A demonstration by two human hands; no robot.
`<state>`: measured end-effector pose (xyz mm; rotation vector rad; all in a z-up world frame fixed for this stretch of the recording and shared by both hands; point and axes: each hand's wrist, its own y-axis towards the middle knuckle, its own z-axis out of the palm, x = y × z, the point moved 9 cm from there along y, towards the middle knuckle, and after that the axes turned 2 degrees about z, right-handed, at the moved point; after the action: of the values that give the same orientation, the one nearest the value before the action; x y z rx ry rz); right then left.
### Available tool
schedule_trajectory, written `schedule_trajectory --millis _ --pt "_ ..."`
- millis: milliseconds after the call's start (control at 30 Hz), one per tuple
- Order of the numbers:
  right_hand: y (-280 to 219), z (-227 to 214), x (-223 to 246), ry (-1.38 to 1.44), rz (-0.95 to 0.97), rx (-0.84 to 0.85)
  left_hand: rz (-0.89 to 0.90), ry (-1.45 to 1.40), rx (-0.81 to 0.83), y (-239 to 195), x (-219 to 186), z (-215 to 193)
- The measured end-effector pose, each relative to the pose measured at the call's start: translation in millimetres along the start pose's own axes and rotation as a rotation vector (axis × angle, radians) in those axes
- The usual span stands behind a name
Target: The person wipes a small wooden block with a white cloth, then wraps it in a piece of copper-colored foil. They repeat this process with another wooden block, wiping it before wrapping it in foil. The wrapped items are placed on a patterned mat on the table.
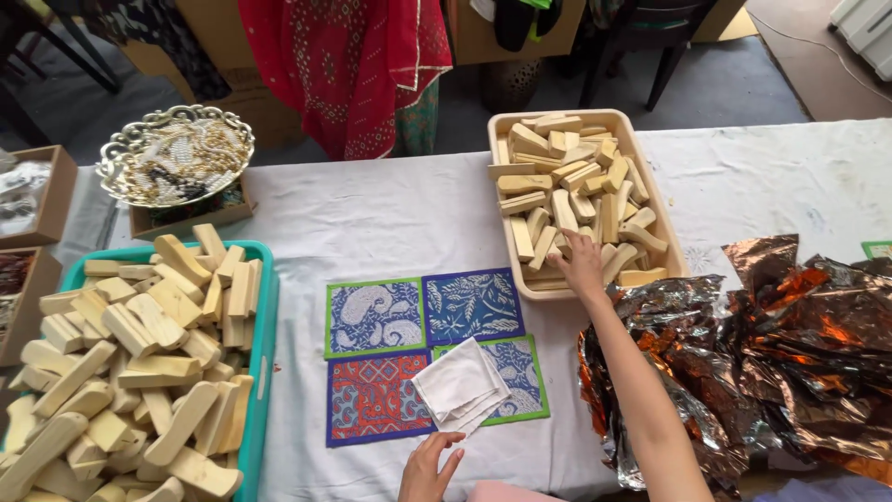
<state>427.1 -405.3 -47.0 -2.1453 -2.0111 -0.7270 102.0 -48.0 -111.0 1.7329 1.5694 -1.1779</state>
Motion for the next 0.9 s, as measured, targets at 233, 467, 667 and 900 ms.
schedule_trajectory --millis 233,467,667,900 --pt "-8.1 -11.2 21.3 0.055 0.067 0.001 0.026 -0.116 -0.085 -13.9 29.1 -35.8" --pt "-38.4 -34.9 46.6 0.583 0.204 0.024 -0.039 -0.153 -0.057 -28.4 42.9 -74.7" --pt "-106.5 41.9 118.8 0.929 0.457 0.283 -0.046 -0.155 -0.004 -19.3 35.4 -105.7" --pt "-214.9 264.1 169.3 1.044 0.349 0.621 0.147 -0.216 0.084 -9.4 31.4 -110.7"
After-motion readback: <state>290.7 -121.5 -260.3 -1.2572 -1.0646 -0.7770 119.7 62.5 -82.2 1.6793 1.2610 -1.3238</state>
